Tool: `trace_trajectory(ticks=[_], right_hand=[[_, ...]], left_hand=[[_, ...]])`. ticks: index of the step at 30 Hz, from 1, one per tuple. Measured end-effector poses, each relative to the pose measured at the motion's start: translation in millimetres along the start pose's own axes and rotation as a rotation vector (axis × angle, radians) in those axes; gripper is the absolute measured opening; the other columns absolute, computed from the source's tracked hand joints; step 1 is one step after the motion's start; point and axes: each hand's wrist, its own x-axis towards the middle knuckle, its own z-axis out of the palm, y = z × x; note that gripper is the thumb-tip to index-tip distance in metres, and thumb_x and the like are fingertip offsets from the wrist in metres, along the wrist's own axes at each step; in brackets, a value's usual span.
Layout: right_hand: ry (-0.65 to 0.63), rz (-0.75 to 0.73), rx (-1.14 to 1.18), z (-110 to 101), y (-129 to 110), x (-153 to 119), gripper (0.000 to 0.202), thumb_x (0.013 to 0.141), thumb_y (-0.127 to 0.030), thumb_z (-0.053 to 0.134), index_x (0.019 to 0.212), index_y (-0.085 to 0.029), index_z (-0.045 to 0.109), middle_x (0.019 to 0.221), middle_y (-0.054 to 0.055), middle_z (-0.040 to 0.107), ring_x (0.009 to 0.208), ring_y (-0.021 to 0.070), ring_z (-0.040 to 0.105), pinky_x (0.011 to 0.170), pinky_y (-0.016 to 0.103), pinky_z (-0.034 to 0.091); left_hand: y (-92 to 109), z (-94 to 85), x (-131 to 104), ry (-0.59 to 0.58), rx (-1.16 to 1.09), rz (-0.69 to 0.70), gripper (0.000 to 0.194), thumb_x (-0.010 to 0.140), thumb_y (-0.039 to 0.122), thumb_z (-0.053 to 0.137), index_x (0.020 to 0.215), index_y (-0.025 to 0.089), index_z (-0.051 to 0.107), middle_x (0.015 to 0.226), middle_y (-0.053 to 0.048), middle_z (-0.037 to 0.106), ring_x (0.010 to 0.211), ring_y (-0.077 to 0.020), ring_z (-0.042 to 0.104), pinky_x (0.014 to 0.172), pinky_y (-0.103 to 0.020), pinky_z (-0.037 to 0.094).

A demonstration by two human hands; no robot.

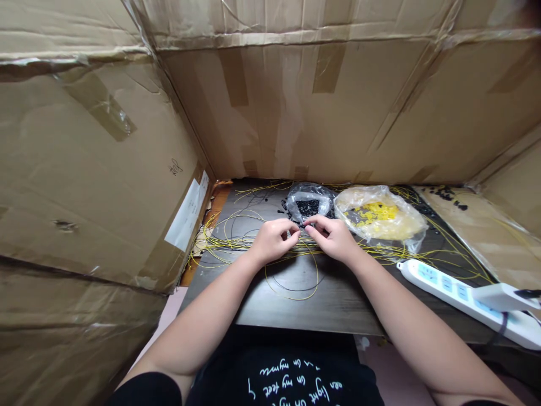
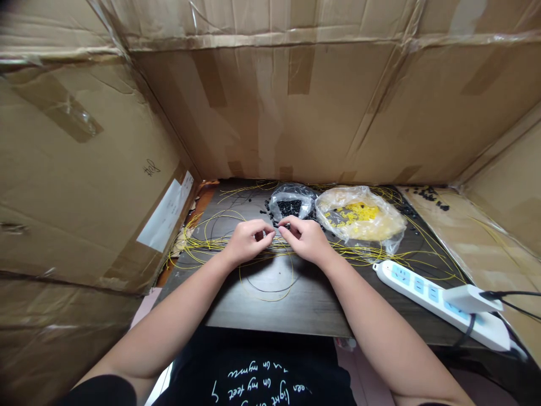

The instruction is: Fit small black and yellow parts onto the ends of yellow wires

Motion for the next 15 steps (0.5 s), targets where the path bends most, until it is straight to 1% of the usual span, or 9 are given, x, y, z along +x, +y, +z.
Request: trace_trajectory(ticks=[2,4,6,8,11,15], right_hand=[[-0.034,-0.062,-0.056,-1.6,0.2,0.1,0.027,0.095,-0.039,0.054,0.108,-0.020,0.067,0.059,-0.003,0.055,0.051,0.0097,0.047,0.055,0.022,0.036],[-0.053,-0.138,-0.118,-1.7,0.6,0.4,0.024,0.096,-0.036,0.053,0.106,-0.021,0.068,0.070,0.000,0.064,0.058,0.0105,0.054,0.060,0.023,0.039],[-0.053,-0.194,-0.156,-0.9,1.2,0.7,0.021,0.097,-0.032,0.052,0.102,-0.021,0.069,0.082,0.003,0.070,0.067,0.0121,0.061,0.065,0.023,0.042],[-0.050,-0.214,-0.173,0.0,1.8,0.6,0.020,0.097,-0.030,0.051,0.101,-0.021,0.068,0.087,0.004,0.072,0.072,0.0133,0.063,0.067,0.024,0.043],[-0.045,-0.214,-0.193,0.9,2.8,0.2,0.019,0.097,-0.031,0.052,0.101,-0.021,0.068,0.086,0.004,0.072,0.071,0.0138,0.064,0.065,0.024,0.043],[-0.035,-0.236,-0.207,2.2,5.4,0.0,0.019,0.098,-0.029,0.050,0.101,-0.021,0.067,0.092,0.004,0.073,0.081,0.0155,0.067,0.073,0.026,0.046]], left_hand=[[-0.8,0.3,0.1,0.007,-0.006,-0.015,0.012,0.088,0.023,0.059,0.082,0.018,0.068,0.075,-0.001,0.067,0.062,-0.0096,0.054,0.062,-0.022,0.042],[-1.4,0.8,0.2,0.009,-0.020,-0.031,0.012,0.088,0.024,0.059,0.082,0.018,0.068,0.075,-0.001,0.067,0.062,-0.0096,0.055,0.061,-0.022,0.042],[-1.6,1.6,0.3,0.004,-0.035,-0.043,0.013,0.088,0.024,0.059,0.083,0.018,0.069,0.076,-0.001,0.068,0.062,-0.0096,0.055,0.061,-0.022,0.042],[-1.5,2.6,0.3,0.001,-0.045,-0.050,0.013,0.088,0.024,0.059,0.083,0.018,0.069,0.076,-0.001,0.068,0.062,-0.0098,0.056,0.061,-0.022,0.043],[-0.9,3.8,0.3,0.007,-0.062,-0.059,0.013,0.088,0.025,0.060,0.084,0.018,0.069,0.076,-0.001,0.068,0.061,-0.0098,0.056,0.060,-0.022,0.043],[0.4,4.1,0.2,0.020,-0.075,-0.075,0.014,0.088,0.026,0.060,0.082,0.018,0.069,0.075,-0.001,0.069,0.060,-0.0095,0.055,0.060,-0.022,0.043]])
